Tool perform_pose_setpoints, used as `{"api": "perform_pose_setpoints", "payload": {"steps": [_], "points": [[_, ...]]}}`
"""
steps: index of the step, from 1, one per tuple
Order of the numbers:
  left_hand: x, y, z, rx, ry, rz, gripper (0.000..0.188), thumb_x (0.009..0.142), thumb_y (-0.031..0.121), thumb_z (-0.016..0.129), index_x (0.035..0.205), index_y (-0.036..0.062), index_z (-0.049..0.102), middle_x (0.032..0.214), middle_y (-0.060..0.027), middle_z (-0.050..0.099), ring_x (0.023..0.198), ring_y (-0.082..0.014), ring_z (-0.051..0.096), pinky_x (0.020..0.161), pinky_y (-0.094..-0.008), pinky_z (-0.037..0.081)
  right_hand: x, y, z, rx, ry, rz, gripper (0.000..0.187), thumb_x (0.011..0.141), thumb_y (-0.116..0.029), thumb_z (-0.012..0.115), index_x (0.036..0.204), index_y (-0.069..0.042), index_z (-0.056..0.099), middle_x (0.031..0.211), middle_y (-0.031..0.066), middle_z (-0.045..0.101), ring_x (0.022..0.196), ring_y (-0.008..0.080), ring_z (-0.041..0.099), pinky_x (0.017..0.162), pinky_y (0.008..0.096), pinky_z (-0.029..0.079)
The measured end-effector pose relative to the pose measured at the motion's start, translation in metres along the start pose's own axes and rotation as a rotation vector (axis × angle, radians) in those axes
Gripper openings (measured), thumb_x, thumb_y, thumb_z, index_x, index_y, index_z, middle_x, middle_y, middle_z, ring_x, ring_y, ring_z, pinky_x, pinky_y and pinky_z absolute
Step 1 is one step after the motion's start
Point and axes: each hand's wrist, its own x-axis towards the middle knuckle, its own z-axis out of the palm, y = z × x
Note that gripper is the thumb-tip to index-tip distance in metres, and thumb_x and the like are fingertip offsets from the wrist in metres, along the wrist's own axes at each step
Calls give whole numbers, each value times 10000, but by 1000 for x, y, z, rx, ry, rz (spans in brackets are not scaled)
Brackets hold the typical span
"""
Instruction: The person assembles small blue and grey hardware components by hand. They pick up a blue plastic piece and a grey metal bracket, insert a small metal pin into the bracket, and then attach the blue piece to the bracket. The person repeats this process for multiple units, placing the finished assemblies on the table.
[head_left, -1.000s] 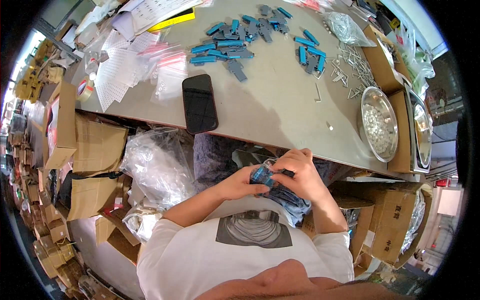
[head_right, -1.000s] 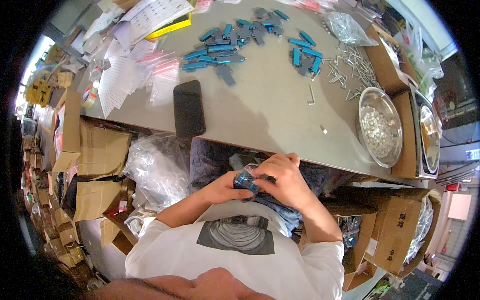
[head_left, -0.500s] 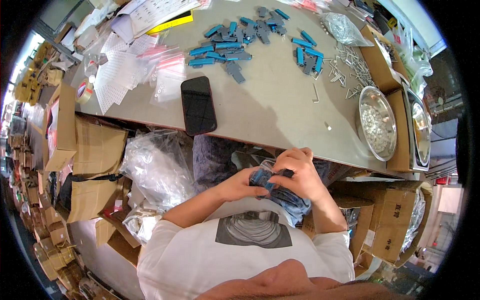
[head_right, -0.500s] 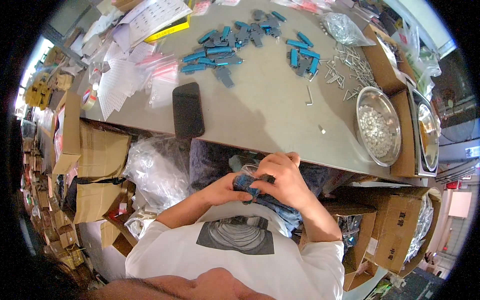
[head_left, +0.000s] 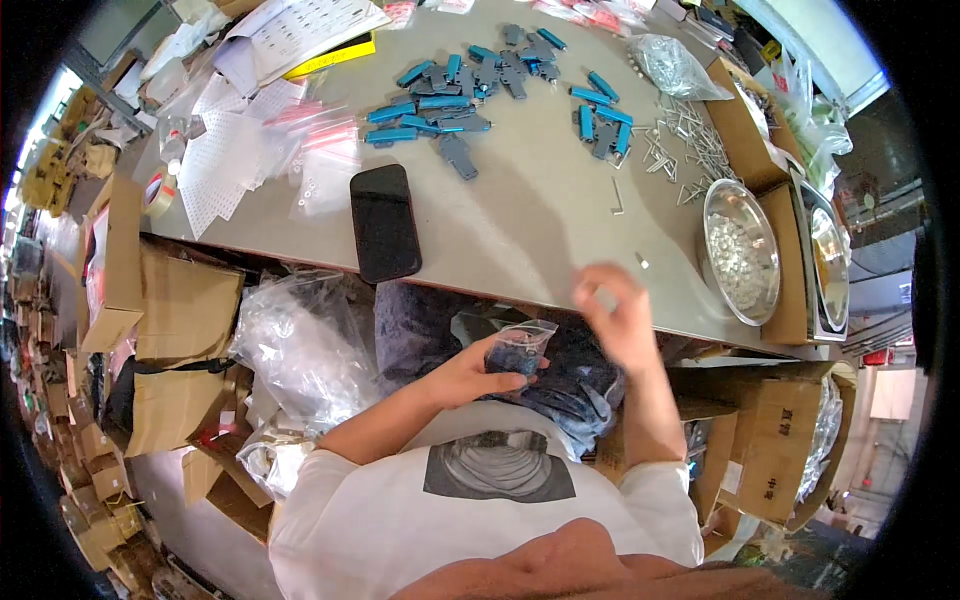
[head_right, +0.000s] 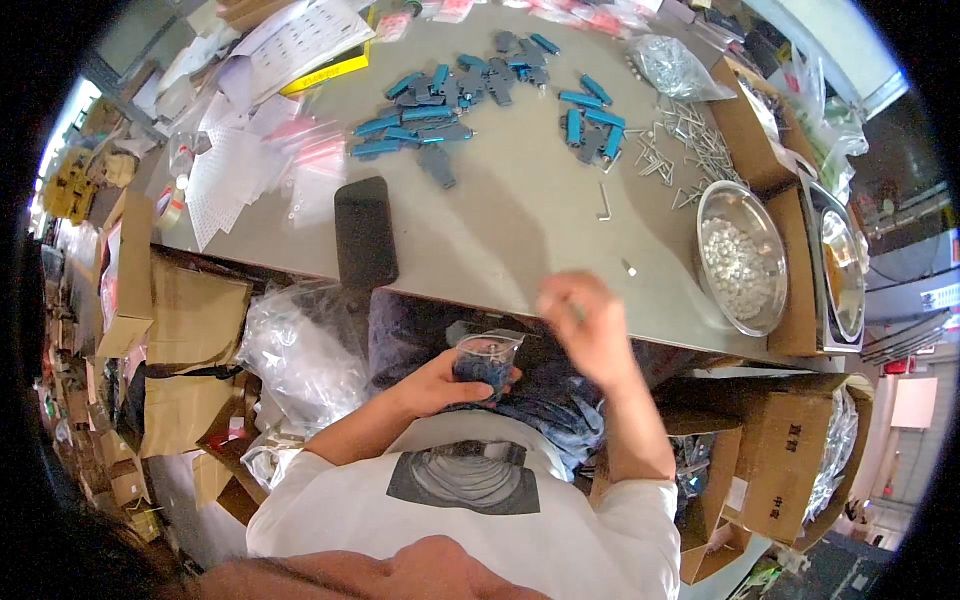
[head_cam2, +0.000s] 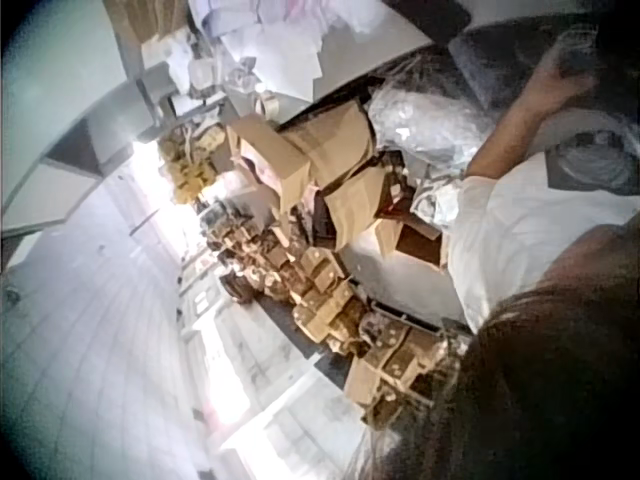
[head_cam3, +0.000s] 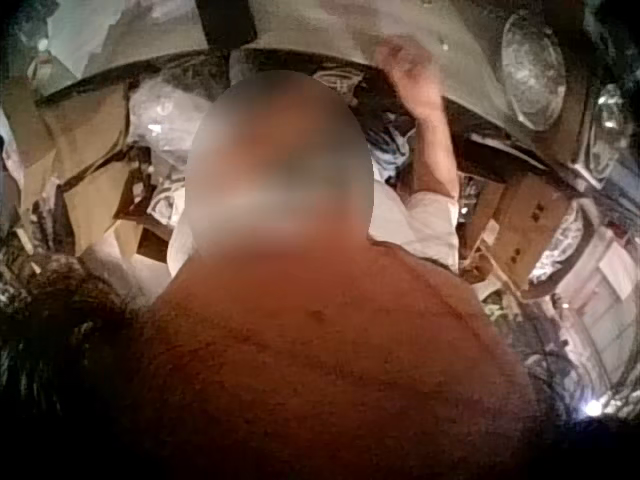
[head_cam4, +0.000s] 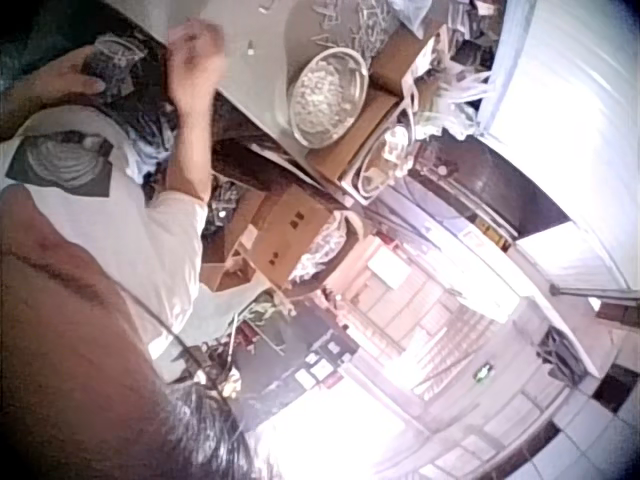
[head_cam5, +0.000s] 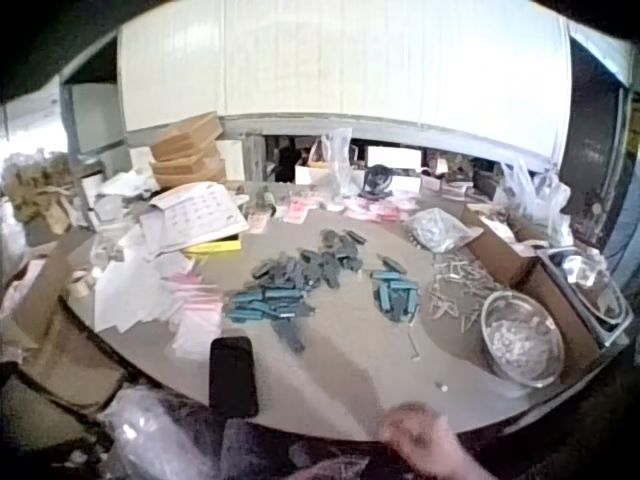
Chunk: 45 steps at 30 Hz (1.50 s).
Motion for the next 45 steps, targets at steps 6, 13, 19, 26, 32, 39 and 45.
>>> {"api": "perform_pose_setpoints", "payload": {"steps": [6, 13, 19, 26, 32, 39, 45], "points": [[0, -6, -5, -302, -154, -134, 808, 800, 257, 755, 1441, 95, 290, 1278, -86, 513, 1137, -207, 547, 877, -470, 533, 81, 100, -26, -766, 254, 132, 222, 828, -145, 632, 1040, -81, 629, 935, 171, 671, 844, 389, 646, 737, 466, 515], [1, -11, -14, -561, -258, -159, 752, 820, 458, 706, 1380, 90, 364, 1199, -90, 537, 1200, -277, 528, 823, -603, 536, 79, 95, -14, -699, 78, 206, 171, 777, -60, 597, 947, -80, 612, 905, 148, 671, 834, 369, 636, 730, 453, 515], [5, -15, -15, -490, -249, -278, 752, 861, 630, 553, 1380, 119, 370, 1243, -139, 538, 1200, -330, 525, 803, -571, 547, 47, 27, -17, -147, -181, 173, 158, 736, 10, 617, 882, -35, 656, 841, 111, 654, 730, 239, 625, 655, 333, 492], [9, -18, -11, -391, -279, -336, 835, 824, 709, 513, 1395, 121, 350, 1226, -142, 552, 1157, -296, 550, 789, -490, 550, 30, -7, -14, 373, -667, 16, 164, 759, 43, 639, 896, -35, 685, 798, 64, 651, 703, 149, 615, 614, 268, 472], [8, -21, -10, -307, -312, -376, 877, 796, 733, 520, 1399, 120, 345, 1224, -138, 553, 1123, -256, 569, 774, -398, 547, 33, -17, -8, 268, -799, -46, 135, 780, -8, 661, 901, -60, 689, 810, 75, 669, 704, 170, 640, 612, 284, 487], [8, -16, -8, -284, -322, -326, 918, 763, 730, 570, 1385, 81, 380, 1234, -137, 549, 1125, -263, 573, 779, -383, 558, 15, -31, 12, 435, -845, -64, 151, 825, -62, 672, 963, -50, 612, 813, 92, 669, 709, 208, 651, 630, 309, 489], [7, -2, -2, -104, -270, -142, 840, 759, 600, 709, 1333, 47, 446, 1221, -151, 551, 1108, -258, 578, 803, -358, 555, -3, -36, 3, 216, -592, -207, 153, 785, -83, 742, 844, -4, 625, 1177, 159, 547, 849, 254, 627, 693, 326, 520]]}}
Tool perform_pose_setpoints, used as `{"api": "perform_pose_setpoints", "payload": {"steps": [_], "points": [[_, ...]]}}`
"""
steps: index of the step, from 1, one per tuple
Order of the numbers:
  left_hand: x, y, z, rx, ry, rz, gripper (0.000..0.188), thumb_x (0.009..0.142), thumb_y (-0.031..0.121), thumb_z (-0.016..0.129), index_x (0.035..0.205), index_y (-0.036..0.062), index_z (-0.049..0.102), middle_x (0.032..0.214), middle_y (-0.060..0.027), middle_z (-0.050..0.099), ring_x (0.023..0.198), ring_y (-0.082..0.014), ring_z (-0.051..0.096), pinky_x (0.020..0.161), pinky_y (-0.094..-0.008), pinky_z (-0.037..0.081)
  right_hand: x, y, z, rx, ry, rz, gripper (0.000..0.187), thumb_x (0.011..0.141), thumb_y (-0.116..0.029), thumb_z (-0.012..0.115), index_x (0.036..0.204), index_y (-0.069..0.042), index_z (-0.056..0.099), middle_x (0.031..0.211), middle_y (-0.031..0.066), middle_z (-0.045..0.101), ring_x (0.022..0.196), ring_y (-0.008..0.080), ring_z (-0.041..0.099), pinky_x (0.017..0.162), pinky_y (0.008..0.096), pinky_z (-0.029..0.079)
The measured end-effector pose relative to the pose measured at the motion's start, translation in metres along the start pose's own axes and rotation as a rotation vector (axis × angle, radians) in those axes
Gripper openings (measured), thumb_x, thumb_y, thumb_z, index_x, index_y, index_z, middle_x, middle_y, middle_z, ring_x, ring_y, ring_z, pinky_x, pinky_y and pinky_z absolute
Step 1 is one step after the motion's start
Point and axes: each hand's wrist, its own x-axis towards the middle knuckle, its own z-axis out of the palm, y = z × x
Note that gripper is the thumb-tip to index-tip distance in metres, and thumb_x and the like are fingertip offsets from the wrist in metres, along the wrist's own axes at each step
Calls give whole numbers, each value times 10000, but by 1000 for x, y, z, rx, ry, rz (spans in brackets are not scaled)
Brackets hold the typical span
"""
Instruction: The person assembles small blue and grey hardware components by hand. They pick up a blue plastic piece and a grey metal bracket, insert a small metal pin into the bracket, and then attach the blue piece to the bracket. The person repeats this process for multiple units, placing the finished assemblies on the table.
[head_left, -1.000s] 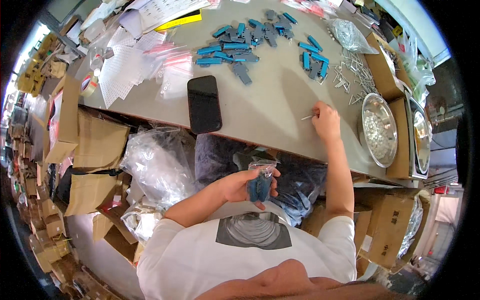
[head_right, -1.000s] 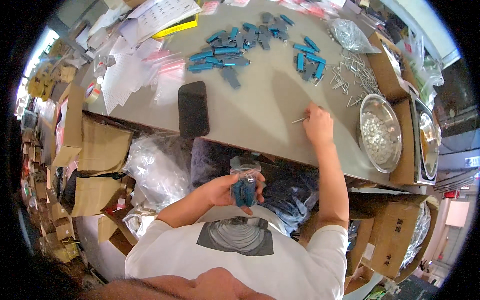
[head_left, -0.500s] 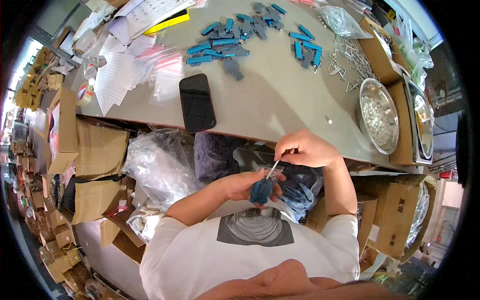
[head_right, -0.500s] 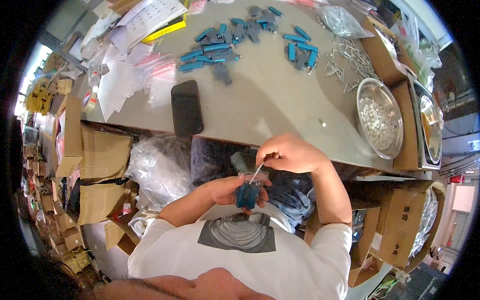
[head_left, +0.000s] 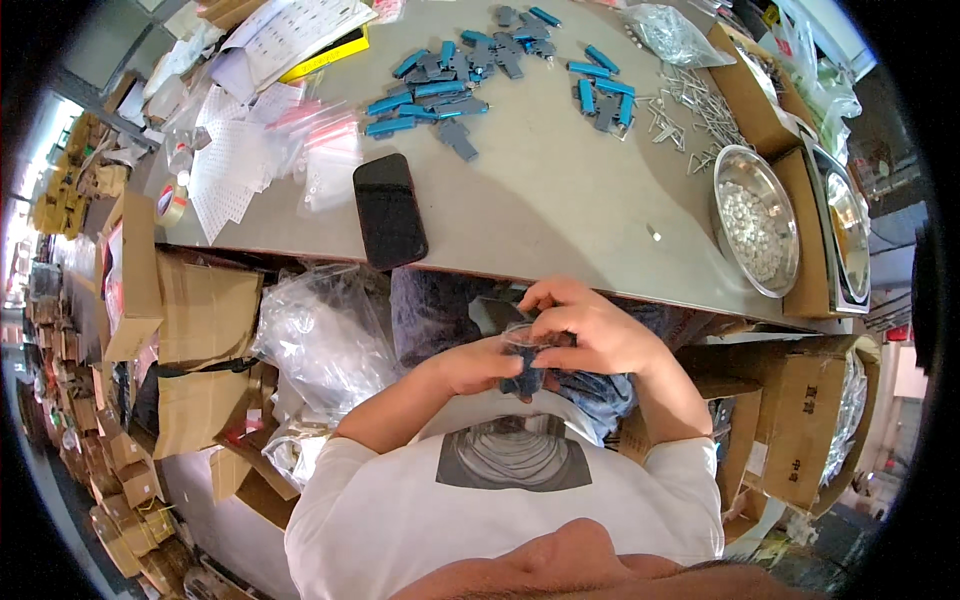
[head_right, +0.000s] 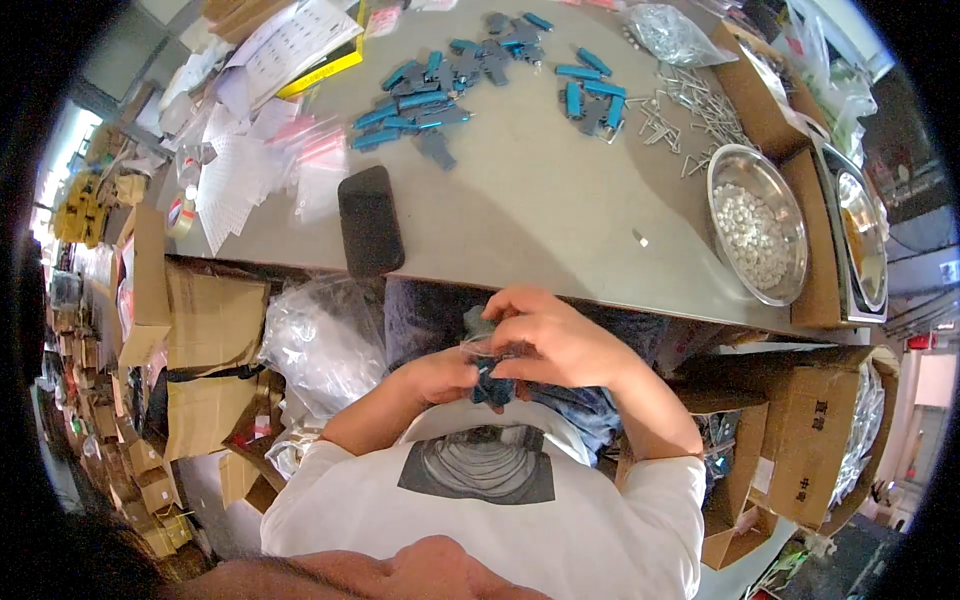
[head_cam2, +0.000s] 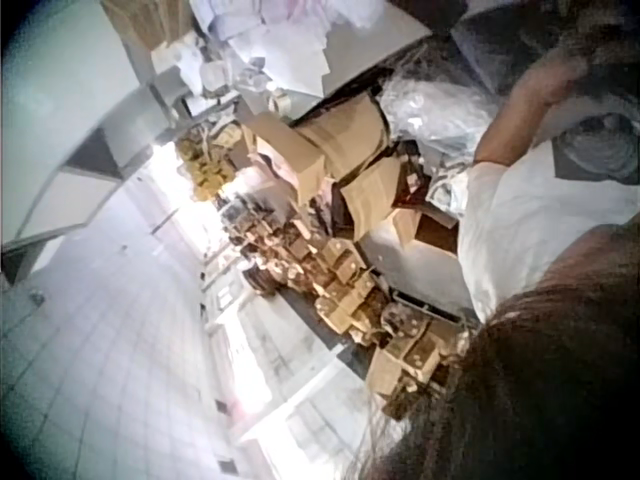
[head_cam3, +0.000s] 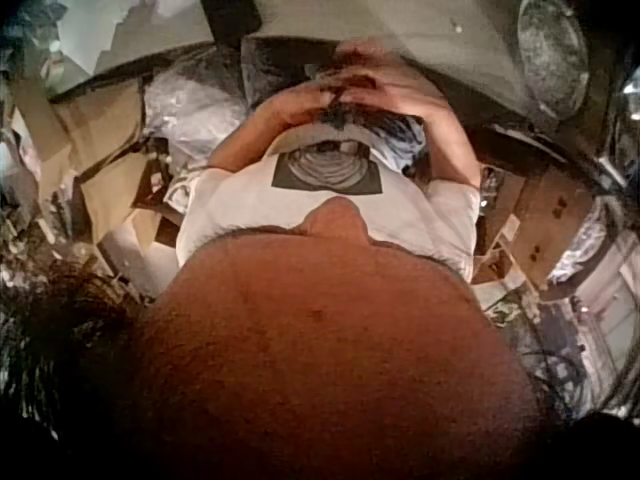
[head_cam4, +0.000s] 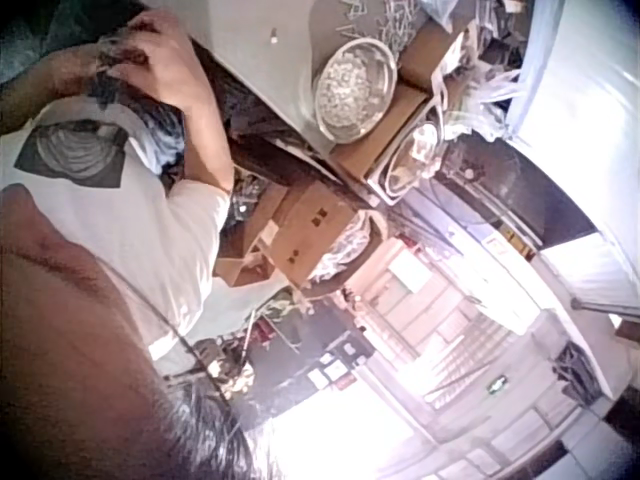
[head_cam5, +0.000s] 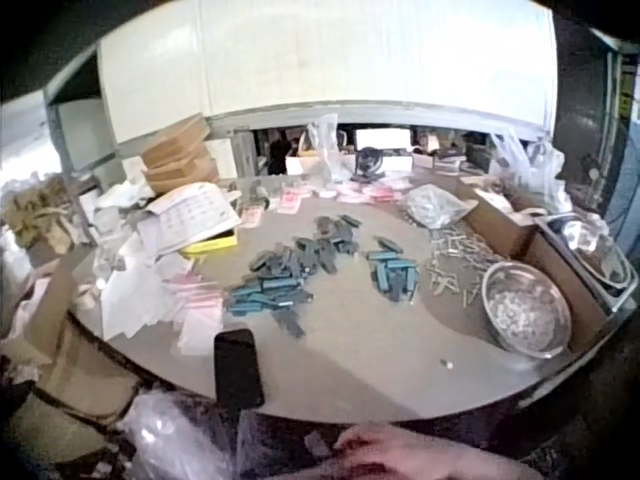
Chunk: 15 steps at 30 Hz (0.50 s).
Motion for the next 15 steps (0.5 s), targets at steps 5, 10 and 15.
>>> {"api": "perform_pose_setpoints", "payload": {"steps": [5, 10, 15], "points": [[-1, 18, 10, 548, 250, 136, 499, 848, 164, 723, 1273, -2, 520, 1144, -63, 599, 1036, -138, 560, 890, -304, 480, -9, -2, 9, 82, 180, 15, 154, 721, -28, 774, 770, -27, 628, 1009, 123, 649, 812, 252, 636, 649, 326, 512], [-1, 8, 7, 719, 493, 674, 212, 882, -38, 597, 1089, -31, 641, 1112, -154, 645, 998, -209, 612, 867, -313, 481, -17, -3, 21, 47, 414, 60, 143, 705, -22, 774, 757, -56, 645, 890, 73, 677, 824, 256, 638, 682, 359, 518], [-1, 18, 16, 1033, 577, 752, 115, 862, -19, 630, 973, -3, 655, 951, -135, 652, 839, -220, 619, 732, -310, 491, -20, -1, 34, 8, 538, 72, 176, 694, -8, 779, 792, -47, 638, 842, 73, 662, 795, 250, 631, 675, 361, 517]]}}
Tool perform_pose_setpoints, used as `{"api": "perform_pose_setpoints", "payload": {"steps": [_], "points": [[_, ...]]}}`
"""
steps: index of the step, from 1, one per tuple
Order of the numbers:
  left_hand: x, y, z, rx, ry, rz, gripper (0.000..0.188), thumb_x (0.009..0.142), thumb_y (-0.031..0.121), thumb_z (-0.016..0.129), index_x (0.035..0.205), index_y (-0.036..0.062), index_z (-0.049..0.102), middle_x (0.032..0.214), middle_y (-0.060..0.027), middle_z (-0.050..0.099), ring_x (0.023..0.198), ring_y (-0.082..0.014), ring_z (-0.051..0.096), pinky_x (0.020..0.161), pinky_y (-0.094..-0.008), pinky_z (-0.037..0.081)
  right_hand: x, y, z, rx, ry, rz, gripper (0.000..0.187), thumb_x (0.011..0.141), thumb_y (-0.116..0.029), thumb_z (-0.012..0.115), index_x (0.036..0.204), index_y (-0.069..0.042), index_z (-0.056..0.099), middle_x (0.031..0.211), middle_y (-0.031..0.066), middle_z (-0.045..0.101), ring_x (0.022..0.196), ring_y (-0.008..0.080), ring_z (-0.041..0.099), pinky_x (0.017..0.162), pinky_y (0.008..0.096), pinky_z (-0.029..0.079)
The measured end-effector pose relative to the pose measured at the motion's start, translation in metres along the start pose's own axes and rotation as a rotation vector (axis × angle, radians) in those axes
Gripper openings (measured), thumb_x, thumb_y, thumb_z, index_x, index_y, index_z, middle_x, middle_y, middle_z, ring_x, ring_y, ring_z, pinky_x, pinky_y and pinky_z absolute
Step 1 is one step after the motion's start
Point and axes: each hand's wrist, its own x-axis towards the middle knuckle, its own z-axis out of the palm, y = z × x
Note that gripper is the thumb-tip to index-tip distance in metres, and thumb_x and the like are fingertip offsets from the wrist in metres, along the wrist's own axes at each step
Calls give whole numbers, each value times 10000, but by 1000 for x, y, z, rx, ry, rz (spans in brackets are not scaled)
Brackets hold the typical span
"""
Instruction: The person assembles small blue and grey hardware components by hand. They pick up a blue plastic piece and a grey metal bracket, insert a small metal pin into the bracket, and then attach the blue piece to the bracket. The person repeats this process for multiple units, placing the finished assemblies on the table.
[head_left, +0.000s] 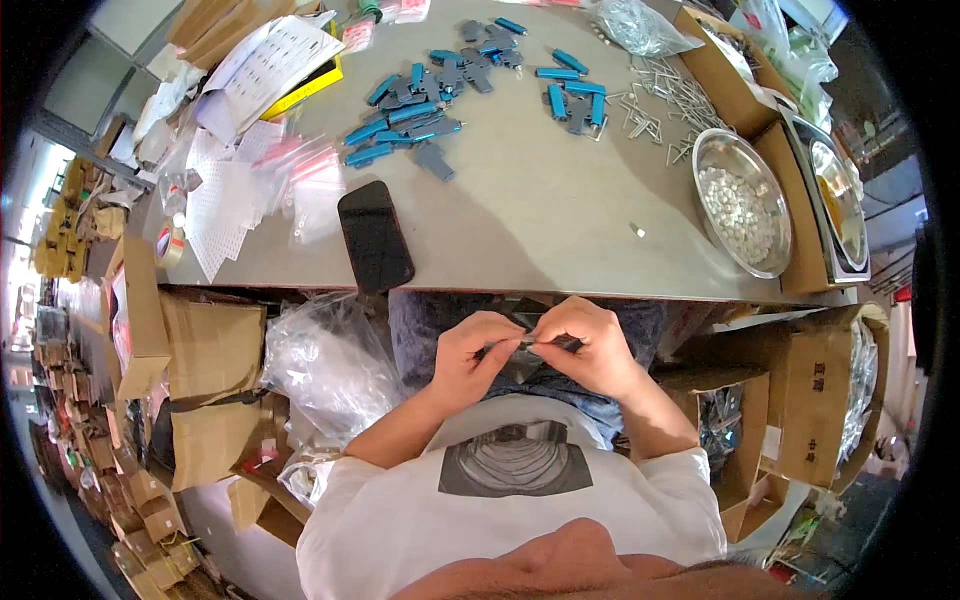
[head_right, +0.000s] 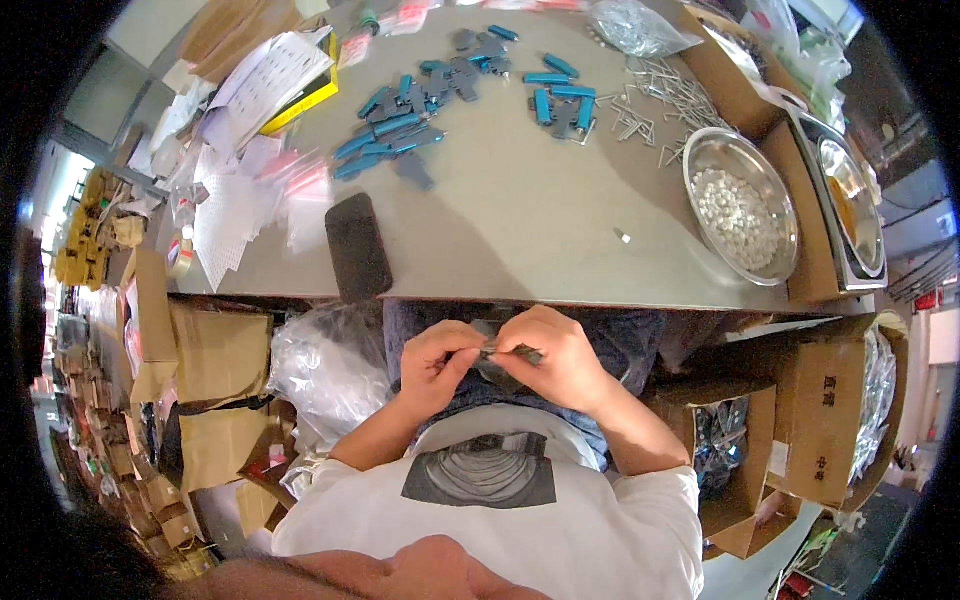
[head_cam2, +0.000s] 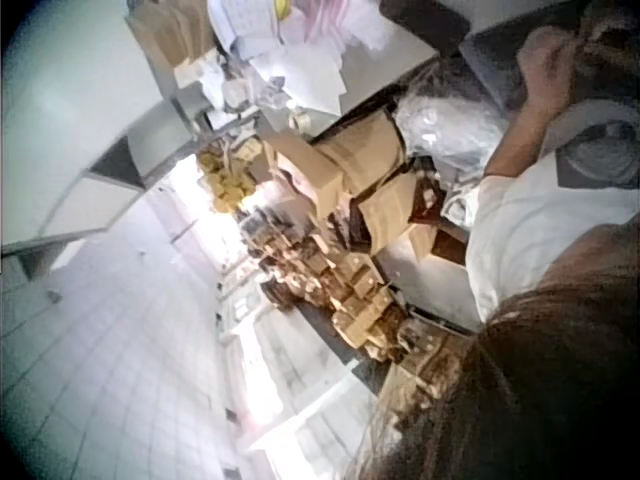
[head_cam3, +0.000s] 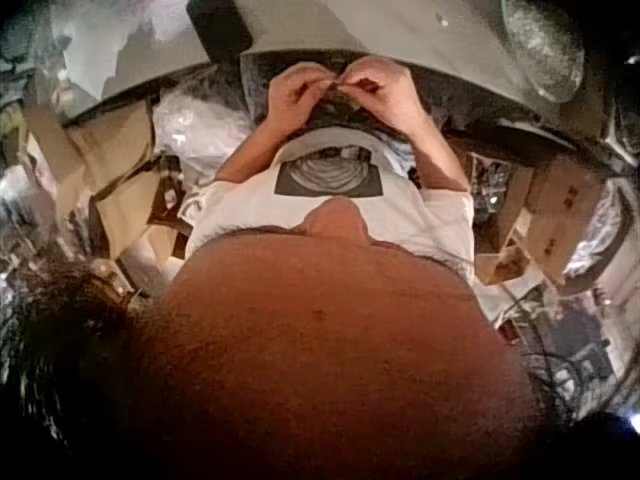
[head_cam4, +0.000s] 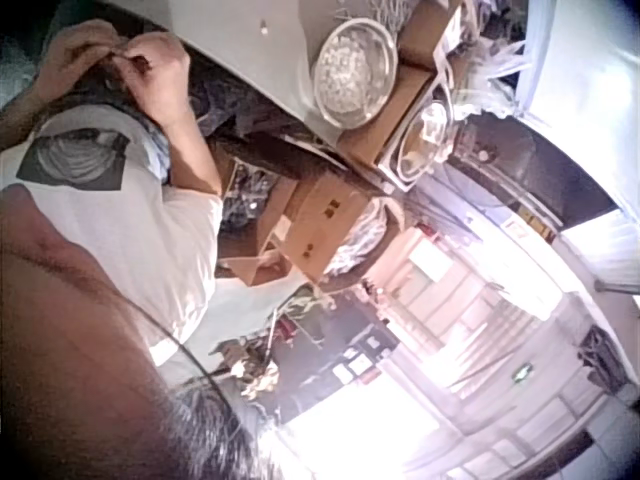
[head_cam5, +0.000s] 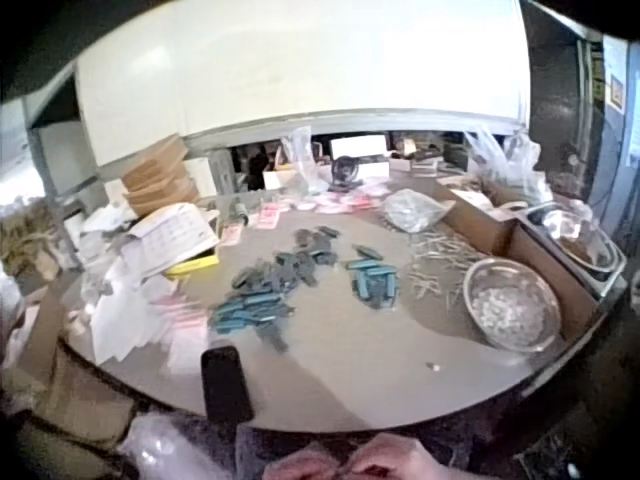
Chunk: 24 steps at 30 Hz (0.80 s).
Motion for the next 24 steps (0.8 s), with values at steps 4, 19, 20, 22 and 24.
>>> {"api": "perform_pose_setpoints", "payload": {"steps": [4, 19, 20, 22, 24], "points": [[6, 15, 5, 252, -53, 80, 78, 830, 0, 659, 904, 18, 643, 841, -127, 636, 756, -260, 607, 675, -317, 483, -6, 6, 0, -129, 24, -121, 250, 684, -35, 786, 874, -49, 624, 833, 95, 621, 784, 288, 610, 680, 382, 507], [13, 11, 29, -25, -49, -25, 38, 881, -28, 574, 891, -26, 611, 900, -123, 630, 797, -182, 582, 716, -295, 474, -51, 10, -33, -398, 109, -135, 177, 706, -128, 709, 798, -53, 577, 830, 110, 558, 799, 312, 573, 717, 404, 487], [13, 10, 29, -18, -93, -46, 42, 875, -22, 585, 905, -27, 614, 911, -125, 633, 811, -189, 589, 730, -297, 476, -54, 11, -35, -401, 112, -100, 195, 702, -131, 725, 808, -49, 584, 847, 121, 572, 809, 320, 579, 722, 415, 490], [17, 5, 30, 3, -171, -93, 73, 865, -9, 607, 934, -28, 619, 933, -130, 639, 838, -205, 602, 758, -303, 480, -69, 13, -45, -478, 141, -46, 204, 697, -137, 745, 795, -47, 590, 833, 125, 575, 809, 328, 582, 725, 432, 492], [24, 6, 26, 119, -129, -36, 140, 843, 58, 675, 958, -1, 622, 948, -141, 645, 875, -270, 622, 791, -339, 494, -91, 5, -68, -602, 150, 121, 213, 688, -139, 762, 767, -33, 595, 820, 135, 583, 816, 340, 581, 720, 439, 486]]}}
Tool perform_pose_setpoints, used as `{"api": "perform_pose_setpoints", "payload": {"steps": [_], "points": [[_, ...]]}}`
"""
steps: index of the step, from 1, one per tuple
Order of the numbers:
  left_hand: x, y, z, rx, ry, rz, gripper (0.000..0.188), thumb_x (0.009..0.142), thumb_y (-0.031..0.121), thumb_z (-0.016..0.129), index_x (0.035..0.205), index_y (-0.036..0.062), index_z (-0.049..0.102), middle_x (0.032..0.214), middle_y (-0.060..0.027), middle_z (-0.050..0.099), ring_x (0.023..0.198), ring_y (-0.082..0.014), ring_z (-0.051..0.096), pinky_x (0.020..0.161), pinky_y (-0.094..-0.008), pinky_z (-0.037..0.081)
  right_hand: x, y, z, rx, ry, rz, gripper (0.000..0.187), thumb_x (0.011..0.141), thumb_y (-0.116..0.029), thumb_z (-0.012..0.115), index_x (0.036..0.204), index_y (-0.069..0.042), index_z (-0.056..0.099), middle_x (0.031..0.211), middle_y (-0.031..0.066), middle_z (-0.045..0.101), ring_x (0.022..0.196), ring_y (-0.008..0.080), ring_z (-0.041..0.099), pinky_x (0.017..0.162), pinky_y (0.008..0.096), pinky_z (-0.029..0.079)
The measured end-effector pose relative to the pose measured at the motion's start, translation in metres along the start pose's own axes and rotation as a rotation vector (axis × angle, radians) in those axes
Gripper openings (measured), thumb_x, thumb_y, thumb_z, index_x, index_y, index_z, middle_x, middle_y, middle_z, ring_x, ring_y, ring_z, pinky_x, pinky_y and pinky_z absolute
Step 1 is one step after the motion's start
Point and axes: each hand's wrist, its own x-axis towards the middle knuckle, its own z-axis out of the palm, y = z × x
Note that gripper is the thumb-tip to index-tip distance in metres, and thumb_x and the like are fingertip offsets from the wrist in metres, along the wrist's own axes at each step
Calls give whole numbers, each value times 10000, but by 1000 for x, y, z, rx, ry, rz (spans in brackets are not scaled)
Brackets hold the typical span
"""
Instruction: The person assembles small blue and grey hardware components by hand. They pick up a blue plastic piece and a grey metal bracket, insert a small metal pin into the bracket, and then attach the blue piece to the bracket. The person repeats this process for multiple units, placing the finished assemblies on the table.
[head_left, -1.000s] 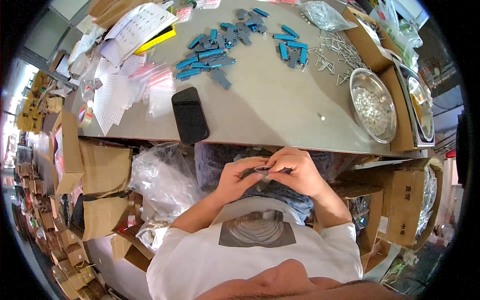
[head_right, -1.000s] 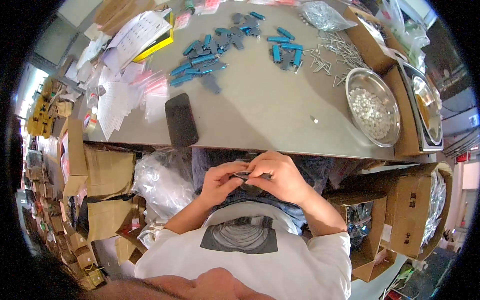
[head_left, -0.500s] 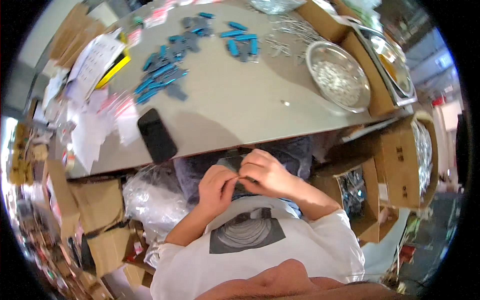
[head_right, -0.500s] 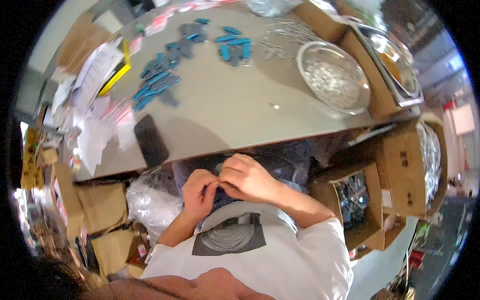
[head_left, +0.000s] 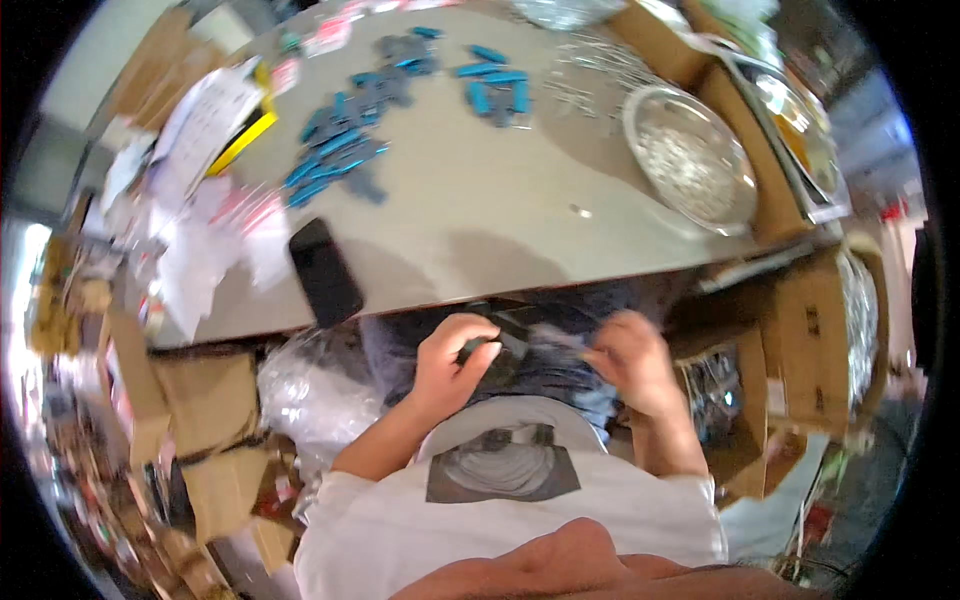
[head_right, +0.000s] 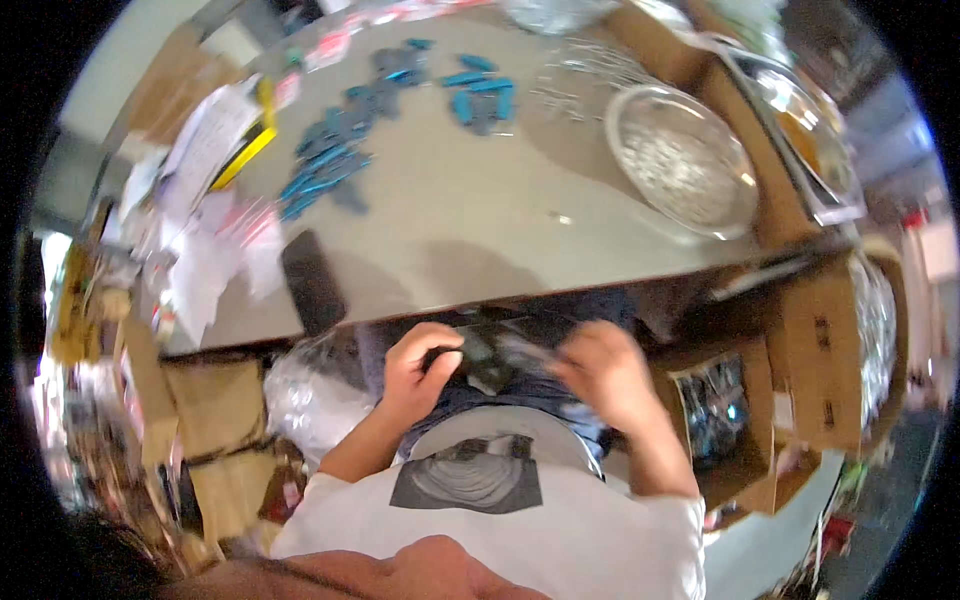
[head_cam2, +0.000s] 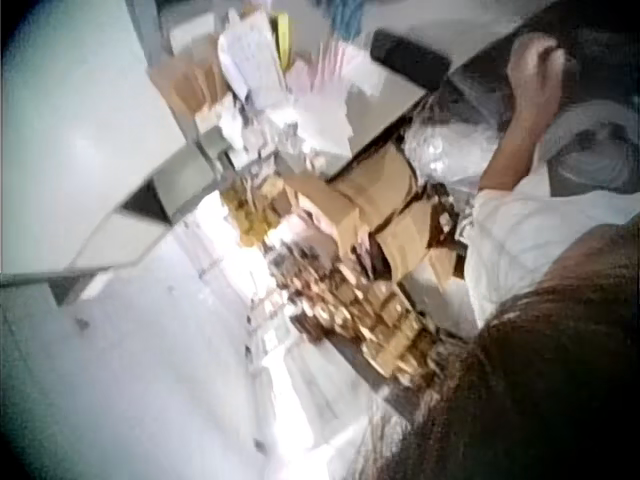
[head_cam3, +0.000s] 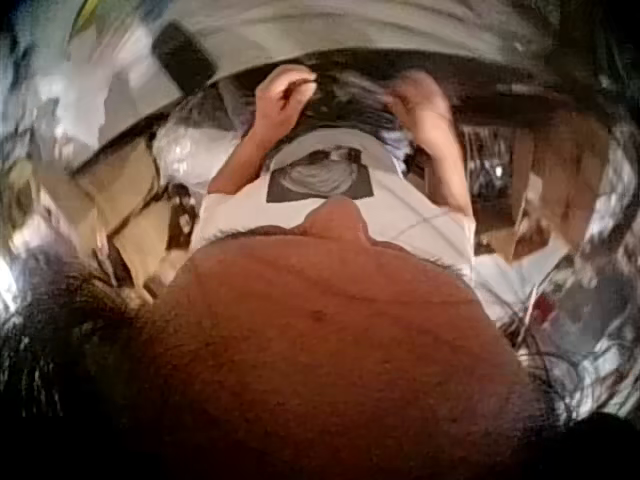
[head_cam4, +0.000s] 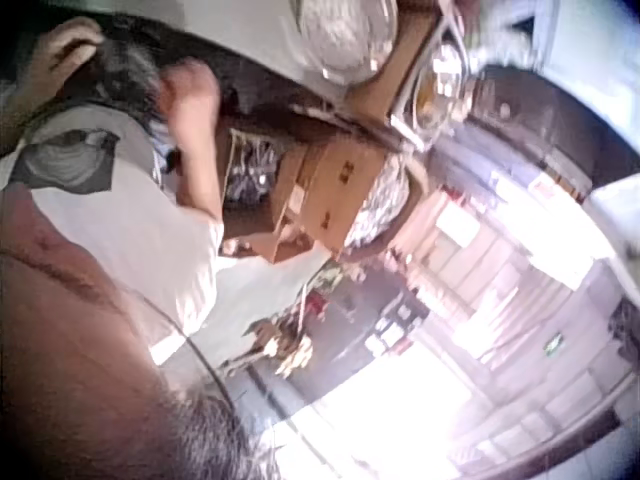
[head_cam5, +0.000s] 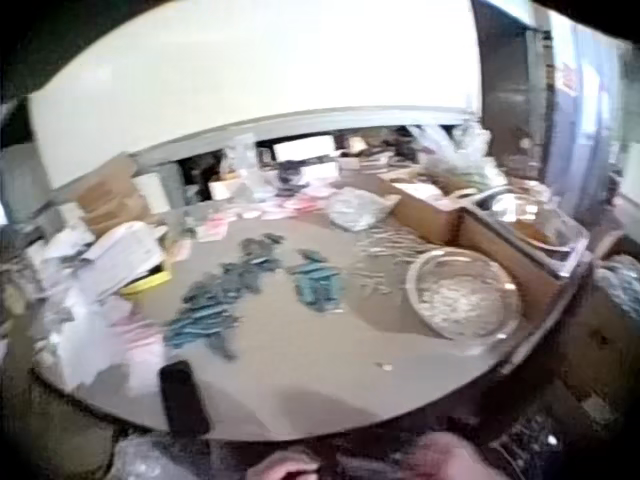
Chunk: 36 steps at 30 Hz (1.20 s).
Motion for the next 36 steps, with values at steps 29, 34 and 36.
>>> {"api": "perform_pose_setpoints", "payload": {"steps": [29, 34, 36], "points": [[-55, -69, -186, 1061, 366, -158, 450, 714, 134, 661, 1110, -43, 544, 1212, -210, 497, 1196, -394, 455, 1012, -503, 370, 294, -55, 177, 8, -164, -407, 408, 837, -187, 663, 1224, -98, 572, 1325, 167, 492, 1189, 401, 473, 1018, 449, 404], [-62, -71, -181, 1106, 320, -180, 382, 723, 26, 606, 1101, -6, 552, 1084, -190, 502, 1154, -387, 477, 1010, -515, 376, 386, -111, 261, -276, -82, -184, 542, 893, -476, 574, 1376, -243, 494, 1511, 95, 327, 1373, 372, 300, 1086, 623, 244], [-61, -69, -184, 1064, 355, -125, 352, 741, -10, 579, 1092, 22, 587, 1041, -173, 505, 1116, -370, 498, 1009, -518, 383, 401, -115, 263, -388, -183, -133, 638, 851, -662, 490, 1396, -330, 463, 1553, 51, 263, 1424, 392, 182, 1054, 726, 152]]}}
